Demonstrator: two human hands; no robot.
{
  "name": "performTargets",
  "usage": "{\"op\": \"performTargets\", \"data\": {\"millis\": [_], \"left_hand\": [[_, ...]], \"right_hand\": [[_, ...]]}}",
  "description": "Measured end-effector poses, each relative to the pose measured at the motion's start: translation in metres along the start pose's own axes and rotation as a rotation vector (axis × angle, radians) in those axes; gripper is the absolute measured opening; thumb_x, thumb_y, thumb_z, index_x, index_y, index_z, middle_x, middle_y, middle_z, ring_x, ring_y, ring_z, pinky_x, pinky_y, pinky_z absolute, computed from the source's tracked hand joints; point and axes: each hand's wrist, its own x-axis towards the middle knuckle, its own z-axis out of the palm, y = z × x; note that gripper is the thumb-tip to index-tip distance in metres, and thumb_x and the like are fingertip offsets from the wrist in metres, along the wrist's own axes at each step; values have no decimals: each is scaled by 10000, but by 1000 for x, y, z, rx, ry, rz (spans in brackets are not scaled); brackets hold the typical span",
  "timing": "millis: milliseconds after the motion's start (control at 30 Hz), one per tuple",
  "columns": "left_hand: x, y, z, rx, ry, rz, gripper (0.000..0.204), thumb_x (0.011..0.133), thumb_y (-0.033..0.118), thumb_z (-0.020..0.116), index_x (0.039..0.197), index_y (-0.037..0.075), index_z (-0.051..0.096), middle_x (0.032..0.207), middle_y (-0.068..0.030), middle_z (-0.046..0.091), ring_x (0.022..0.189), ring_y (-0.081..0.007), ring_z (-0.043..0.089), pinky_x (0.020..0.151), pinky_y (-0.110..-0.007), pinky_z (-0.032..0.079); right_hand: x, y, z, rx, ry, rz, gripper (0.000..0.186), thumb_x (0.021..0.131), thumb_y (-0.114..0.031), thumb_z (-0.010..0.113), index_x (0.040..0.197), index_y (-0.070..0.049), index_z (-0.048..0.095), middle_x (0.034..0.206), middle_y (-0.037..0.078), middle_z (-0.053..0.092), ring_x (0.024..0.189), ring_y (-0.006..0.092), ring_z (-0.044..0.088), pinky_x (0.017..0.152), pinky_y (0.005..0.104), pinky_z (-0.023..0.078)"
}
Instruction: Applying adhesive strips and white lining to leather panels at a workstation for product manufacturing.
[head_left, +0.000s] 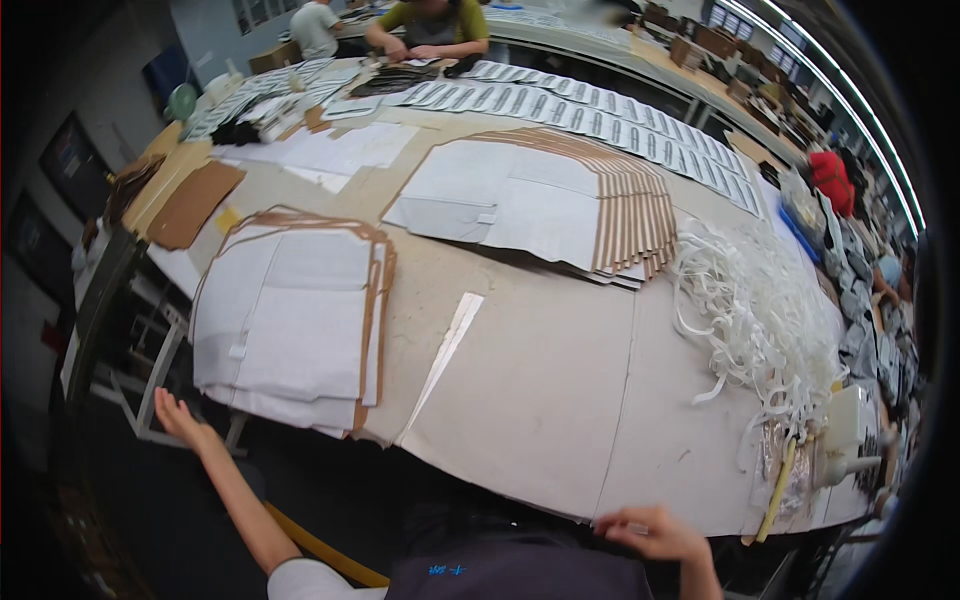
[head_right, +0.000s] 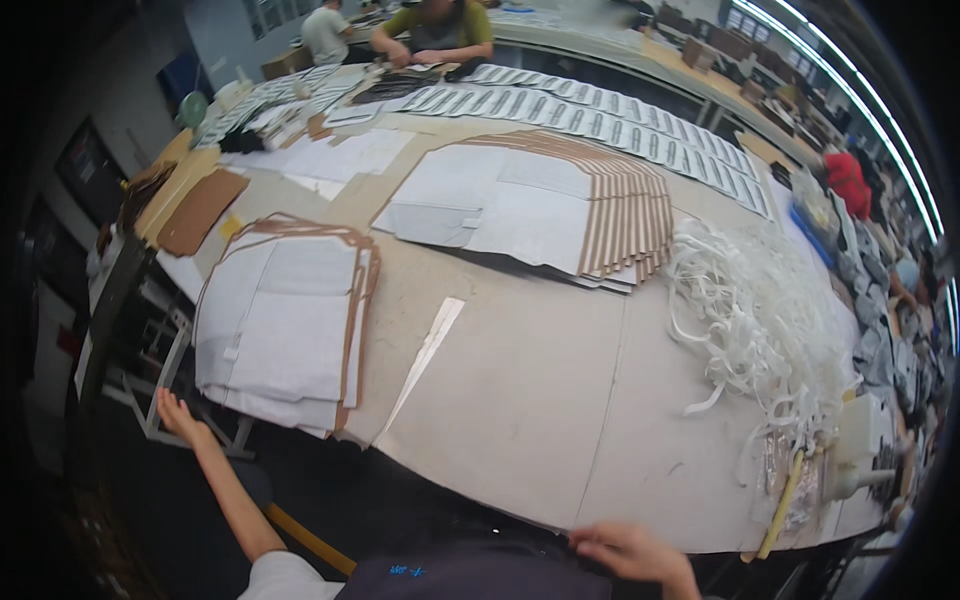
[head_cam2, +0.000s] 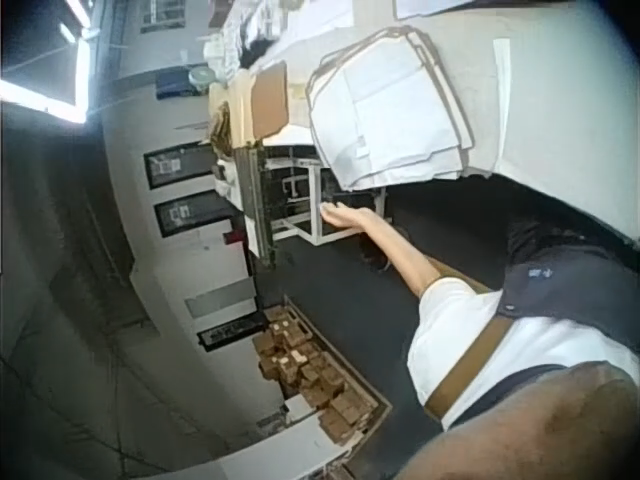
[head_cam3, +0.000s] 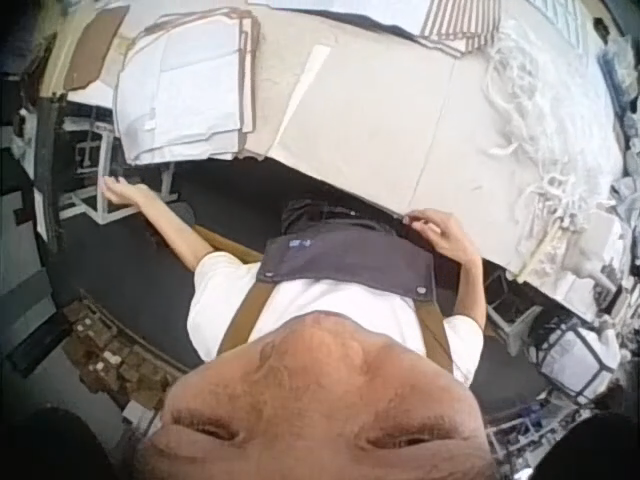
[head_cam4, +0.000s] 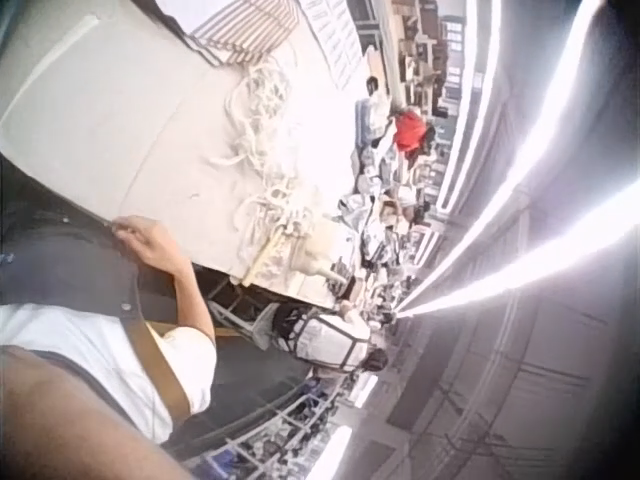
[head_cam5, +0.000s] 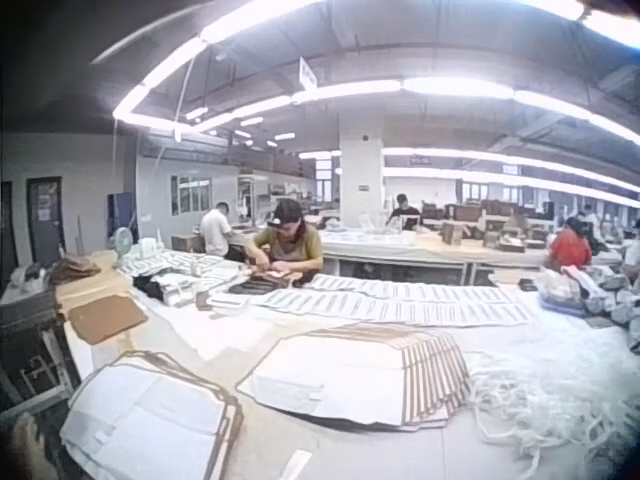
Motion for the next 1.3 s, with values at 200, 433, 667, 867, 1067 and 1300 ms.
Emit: {"op": "performTargets", "data": {"millis": [200,433,667,867,1067,1300], "left_hand": [[-183,191,177,25,-868,202,291,1057,218,493,1146,-11,648,1116,-93,663,1082,-149,612,1004,-322,473],[-360,139,287,206,-1916,466,316,965,139,623,1254,13,638,1291,-157,644,1240,-304,583,1040,-378,456],[-444,96,374,-162,-1590,856,317,968,157,603,1235,-13,623,1289,-173,622,1243,-349,559,1033,-425,454],[-448,46,446,420,-1609,810,635,1018,531,411,1461,79,465,1511,-211,421,1455,-422,280,1181,-588,165],[-430,47,466,695,-1740,765,755,984,706,335,1544,203,383,1595,-202,317,1499,-408,217,1165,-647,123],[-400,55,407,-496,-1656,-925,633,1029,525,453,1494,96,430,1480,-145,500,1354,-303,481,1004,-480,482]], "right_hand": [[256,-5,-107,-857,687,-559,448,812,-169,765,1192,-17,584,1210,164,583,1161,343,546,957,443,445],[419,-2,-138,-870,987,-811,150,760,-23,638,909,-32,630,947,77,670,943,246,654,816,381,481],[423,-15,-180,-758,833,-677,84,785,-34,623,865,-52,643,815,99,691,786,281,676,710,402,479],[426,-131,-282,-872,1245,-933,81,790,-2,561,831,-48,613,755,127,657,668,323,652,635,430,509],[295,-232,-298,-1057,1324,-1265,271,737,13,675,1001,-42,646,866,106,681,787,310,690,660,413,536],[126,-155,-183,-1133,1029,-1274,206,810,-60,679,1002,5,641,853,104,682,774,260,700,684,339,570]]}}
